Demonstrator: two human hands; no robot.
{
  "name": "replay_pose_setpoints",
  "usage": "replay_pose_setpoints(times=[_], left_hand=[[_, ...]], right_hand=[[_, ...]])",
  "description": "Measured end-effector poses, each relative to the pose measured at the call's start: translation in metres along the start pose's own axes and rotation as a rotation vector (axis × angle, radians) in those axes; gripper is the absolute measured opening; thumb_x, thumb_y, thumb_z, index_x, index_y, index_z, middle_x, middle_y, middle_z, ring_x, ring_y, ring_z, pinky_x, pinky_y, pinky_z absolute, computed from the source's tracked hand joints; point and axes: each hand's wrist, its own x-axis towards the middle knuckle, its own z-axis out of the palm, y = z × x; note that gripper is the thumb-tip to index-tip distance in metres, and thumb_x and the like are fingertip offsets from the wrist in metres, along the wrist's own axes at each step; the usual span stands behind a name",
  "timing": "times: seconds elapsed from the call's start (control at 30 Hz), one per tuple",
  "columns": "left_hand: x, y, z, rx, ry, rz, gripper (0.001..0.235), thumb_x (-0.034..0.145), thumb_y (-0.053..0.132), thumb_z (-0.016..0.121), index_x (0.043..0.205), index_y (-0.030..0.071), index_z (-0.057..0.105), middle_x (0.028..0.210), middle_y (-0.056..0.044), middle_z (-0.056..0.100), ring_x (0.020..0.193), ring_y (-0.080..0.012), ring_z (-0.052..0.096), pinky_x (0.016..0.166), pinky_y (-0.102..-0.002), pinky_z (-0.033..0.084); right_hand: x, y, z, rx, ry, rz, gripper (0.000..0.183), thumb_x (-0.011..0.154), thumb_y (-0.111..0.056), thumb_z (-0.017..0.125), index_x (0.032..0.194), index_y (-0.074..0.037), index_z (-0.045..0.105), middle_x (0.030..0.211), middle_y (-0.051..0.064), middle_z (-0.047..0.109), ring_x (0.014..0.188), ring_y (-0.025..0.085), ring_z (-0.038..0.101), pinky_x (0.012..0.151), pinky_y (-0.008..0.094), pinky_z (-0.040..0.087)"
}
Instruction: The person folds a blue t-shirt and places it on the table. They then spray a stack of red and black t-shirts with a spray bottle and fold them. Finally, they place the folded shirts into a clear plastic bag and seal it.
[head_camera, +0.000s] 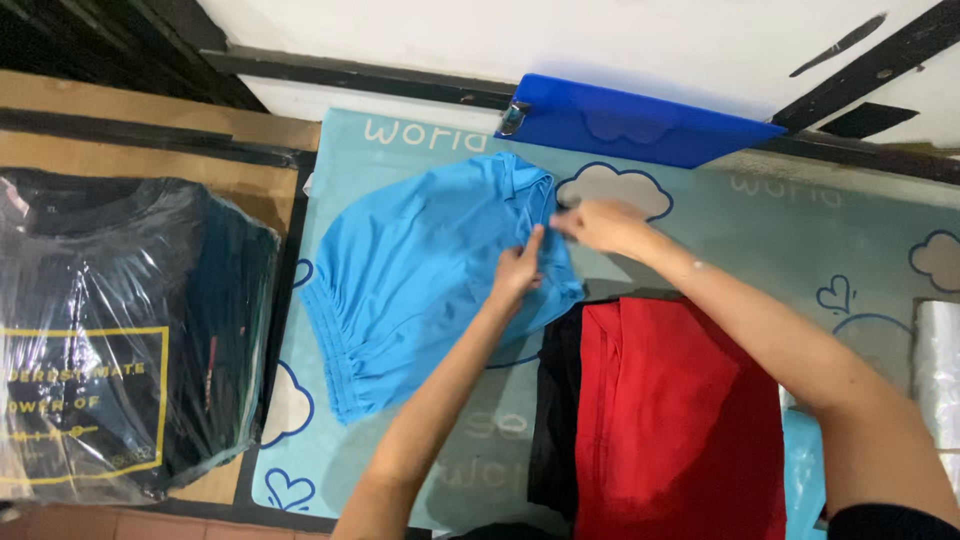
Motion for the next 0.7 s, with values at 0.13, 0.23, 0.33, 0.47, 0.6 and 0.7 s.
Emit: replay_pose_setpoints(times=[0.13, 0.23, 0.33, 0.47, 0.6, 0.7], left_hand=[[0.004, -0.009, 0.021, 0.095, 0.13, 0.092, 0.104, 0.081, 0.064, 0.083, 0.142, -0.015, 0.056, 0.13, -0.04, 0.063, 0.12, -0.0517, 0.065, 0.093, -0.06, 0.058], [0.004, -0.015, 0.029, 0.248, 0.29, 0.089, 0.077, 0.072, 0.061, 0.085, 0.124, 0.004, 0.074, 0.118, -0.024, 0.075, 0.117, -0.0455, 0.07, 0.098, -0.057, 0.057], [0.0, -0.018, 0.035, 0.307, 0.361, 0.046, 0.062, 0.073, 0.054, 0.083, 0.117, 0.01, 0.076, 0.113, -0.021, 0.077, 0.115, -0.0434, 0.071, 0.098, -0.055, 0.057], [-0.01, -0.023, 0.031, 0.195, 0.408, 0.11, 0.042, 0.073, 0.046, 0.085, 0.097, 0.011, 0.079, 0.091, -0.014, 0.078, 0.103, -0.0439, 0.074, 0.088, -0.052, 0.059], [-0.022, -0.032, 0.022, 0.088, 0.403, 0.259, 0.028, 0.077, 0.034, 0.086, 0.089, 0.009, 0.079, 0.073, -0.015, 0.073, 0.083, -0.0424, 0.075, 0.072, -0.05, 0.057], [-0.042, -0.049, 0.007, 0.088, 0.437, 0.346, 0.032, 0.081, 0.033, 0.085, 0.082, 0.004, 0.071, 0.066, -0.015, 0.069, 0.071, -0.0354, 0.071, 0.068, -0.043, 0.056]], right_hand=[[0.046, -0.011, -0.005, -0.264, 0.543, -0.314, 0.031, 0.111, -0.039, 0.056, 0.117, -0.016, 0.077, 0.105, 0.009, 0.079, 0.098, 0.033, 0.078, 0.078, 0.045, 0.064], [0.073, -0.035, 0.006, -0.29, 0.662, -0.506, 0.037, 0.095, -0.052, 0.068, 0.114, -0.021, 0.074, 0.111, 0.008, 0.078, 0.111, 0.033, 0.074, 0.087, 0.052, 0.06], [0.096, -0.05, 0.021, -0.509, 0.843, -0.409, 0.086, 0.064, -0.071, 0.087, 0.119, -0.009, 0.066, 0.113, 0.018, 0.071, 0.105, 0.039, 0.07, 0.084, 0.056, 0.057], [0.122, -0.044, 0.011, -0.334, 0.684, -0.171, 0.042, 0.078, -0.042, 0.076, 0.104, -0.009, 0.072, 0.09, 0.011, 0.074, 0.086, 0.04, 0.076, 0.069, 0.057, 0.06], [0.114, -0.036, -0.001, -0.022, 0.572, -0.105, 0.028, 0.087, -0.04, 0.069, 0.102, -0.02, 0.08, 0.091, 0.015, 0.079, 0.09, 0.052, 0.076, 0.074, 0.063, 0.059], [0.099, -0.054, -0.014, 0.08, 0.626, -0.151, 0.03, 0.088, -0.049, 0.069, 0.097, -0.022, 0.079, 0.085, 0.012, 0.078, 0.087, 0.051, 0.075, 0.072, 0.065, 0.058]])
